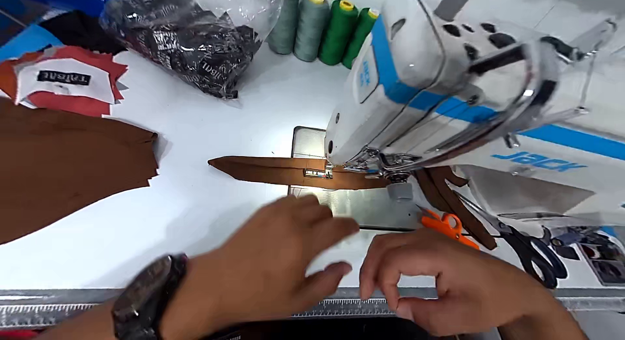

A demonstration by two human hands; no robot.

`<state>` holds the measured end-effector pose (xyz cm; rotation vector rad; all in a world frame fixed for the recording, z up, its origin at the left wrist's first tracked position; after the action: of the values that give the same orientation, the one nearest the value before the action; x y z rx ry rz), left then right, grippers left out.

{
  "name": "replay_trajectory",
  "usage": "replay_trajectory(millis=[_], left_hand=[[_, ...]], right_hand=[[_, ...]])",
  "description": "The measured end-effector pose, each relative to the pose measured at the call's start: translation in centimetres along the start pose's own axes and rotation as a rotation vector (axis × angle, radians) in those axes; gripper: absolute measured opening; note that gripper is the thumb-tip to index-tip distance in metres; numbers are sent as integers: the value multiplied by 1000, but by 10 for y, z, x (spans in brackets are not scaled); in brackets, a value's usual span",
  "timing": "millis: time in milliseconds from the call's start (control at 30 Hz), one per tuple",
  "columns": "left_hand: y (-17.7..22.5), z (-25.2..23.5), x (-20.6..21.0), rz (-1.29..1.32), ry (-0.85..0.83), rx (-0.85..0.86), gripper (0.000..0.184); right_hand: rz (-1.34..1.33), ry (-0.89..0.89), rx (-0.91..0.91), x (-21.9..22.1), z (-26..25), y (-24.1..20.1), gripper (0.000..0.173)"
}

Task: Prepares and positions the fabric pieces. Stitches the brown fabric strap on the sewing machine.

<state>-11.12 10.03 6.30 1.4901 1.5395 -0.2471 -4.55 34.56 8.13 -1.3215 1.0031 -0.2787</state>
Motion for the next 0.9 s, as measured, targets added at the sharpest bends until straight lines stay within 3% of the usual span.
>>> replay_trajectory(millis=[100, 233, 300, 433, 500, 600, 900], left_hand=[[6, 12, 13, -61, 68, -25, 28], [-22, -8, -29, -70, 87, -260, 21], [-43, -24, -37, -65, 69, -375, 14], [-78, -45, -8, -86, 28, -512, 16], [-82, -45, 10, -173, 37, -514, 22], [-76, -42, 23, -269, 63, -527, 18], [-82, -47, 28, -221, 110, -496, 8]], right_hand=[[237, 153, 16, -2, 1, 9, 12], [665, 504, 182, -31, -11, 31, 9], [730, 658, 204, -38, -22, 39, 12], [697, 818, 267, -38, -36, 53, 22], [696, 851, 289, -34, -39, 57, 20], [742, 835, 292, -30, -39, 64, 11], [808, 834, 252, -26, -38, 65, 11]])
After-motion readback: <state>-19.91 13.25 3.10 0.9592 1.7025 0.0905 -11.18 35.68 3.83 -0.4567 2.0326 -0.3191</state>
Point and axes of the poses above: each hand's wrist, its own z-axis away from the middle knuckle, its own x-axis out of the palm, y = z × x, the point moved 2 cm from there along -z, towards the middle knuckle, and after that the axes turned 6 degrees about y, right-handed, at the moved point
